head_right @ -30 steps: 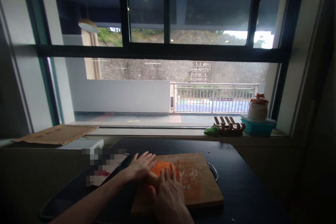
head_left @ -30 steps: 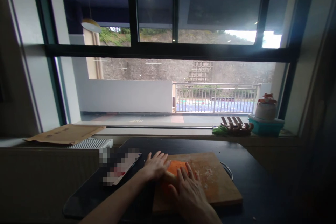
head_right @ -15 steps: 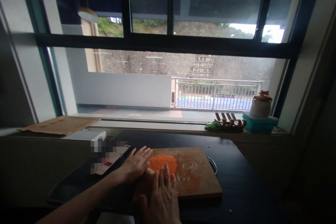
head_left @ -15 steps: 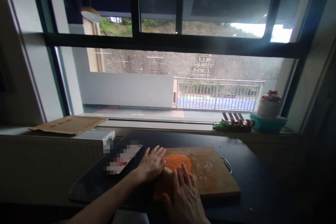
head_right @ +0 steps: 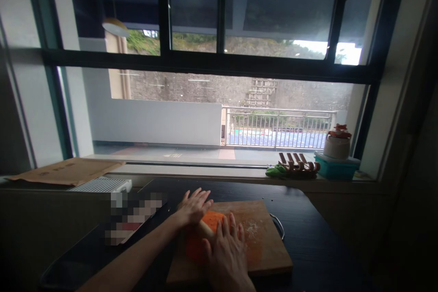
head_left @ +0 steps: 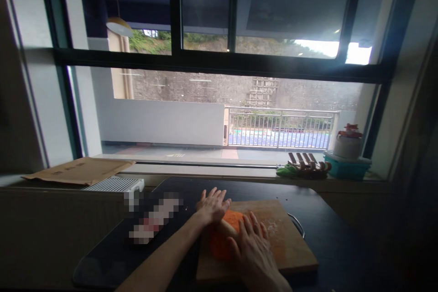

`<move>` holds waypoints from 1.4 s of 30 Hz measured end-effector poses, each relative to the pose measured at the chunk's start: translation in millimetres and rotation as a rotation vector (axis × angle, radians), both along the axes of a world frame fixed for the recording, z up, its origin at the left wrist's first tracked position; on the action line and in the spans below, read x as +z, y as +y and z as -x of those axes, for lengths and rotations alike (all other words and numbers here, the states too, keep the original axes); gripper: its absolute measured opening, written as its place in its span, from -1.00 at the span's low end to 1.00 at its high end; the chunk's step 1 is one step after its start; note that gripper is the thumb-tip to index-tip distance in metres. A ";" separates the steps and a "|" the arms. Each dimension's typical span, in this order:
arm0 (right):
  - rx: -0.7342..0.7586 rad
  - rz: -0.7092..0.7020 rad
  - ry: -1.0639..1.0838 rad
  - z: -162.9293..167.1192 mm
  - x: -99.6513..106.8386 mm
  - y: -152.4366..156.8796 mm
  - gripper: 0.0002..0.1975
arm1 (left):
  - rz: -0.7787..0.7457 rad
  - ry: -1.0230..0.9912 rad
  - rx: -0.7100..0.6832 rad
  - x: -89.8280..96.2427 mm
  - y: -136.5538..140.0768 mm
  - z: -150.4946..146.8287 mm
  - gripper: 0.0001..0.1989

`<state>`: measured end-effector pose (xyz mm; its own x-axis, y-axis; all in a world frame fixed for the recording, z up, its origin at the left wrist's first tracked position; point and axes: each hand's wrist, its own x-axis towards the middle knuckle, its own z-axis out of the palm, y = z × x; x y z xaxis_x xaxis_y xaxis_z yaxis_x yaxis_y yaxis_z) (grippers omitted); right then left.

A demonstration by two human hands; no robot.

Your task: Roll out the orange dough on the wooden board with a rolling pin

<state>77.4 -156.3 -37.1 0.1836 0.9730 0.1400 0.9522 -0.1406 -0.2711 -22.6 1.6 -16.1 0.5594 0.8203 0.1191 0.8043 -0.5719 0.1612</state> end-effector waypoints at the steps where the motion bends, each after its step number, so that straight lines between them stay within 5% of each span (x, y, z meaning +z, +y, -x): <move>1: -0.027 0.014 -0.001 -5.8 -0.1 4.1 -0.37 | -0.010 -0.020 0.014 1.1 4.5 -10.5 -0.36; 6: -0.099 0.012 0.032 -17.6 -4.6 10.1 -0.37 | -0.085 -0.117 0.042 4.6 7.6 -35.8 -0.41; 16: -0.006 -0.103 0.074 -16.1 1.3 0.1 -0.37 | -0.100 -0.053 -0.139 -6.8 -31.6 13.4 -0.46; 22: -0.045 0.036 0.057 -42.6 10.4 15.6 -0.29 | -0.062 -0.059 -0.104 -4.2 -9.8 -25.7 -0.42; 29: -0.045 0.027 0.039 -58.5 5.1 22.9 -0.33 | -0.015 -0.030 -0.082 -0.2 8.7 -59.4 -0.42; 42: 0.064 -0.044 0.069 -41.4 10.3 1.2 -0.44 | -0.099 0.033 -0.194 -0.1 -30.4 1.9 -0.44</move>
<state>118.8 -155.0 -26.9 0.1316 0.9762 0.1725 0.9379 -0.0663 -0.3406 -24.6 -28.8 -16.3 0.7107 0.6818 0.1732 0.6813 -0.7285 0.0721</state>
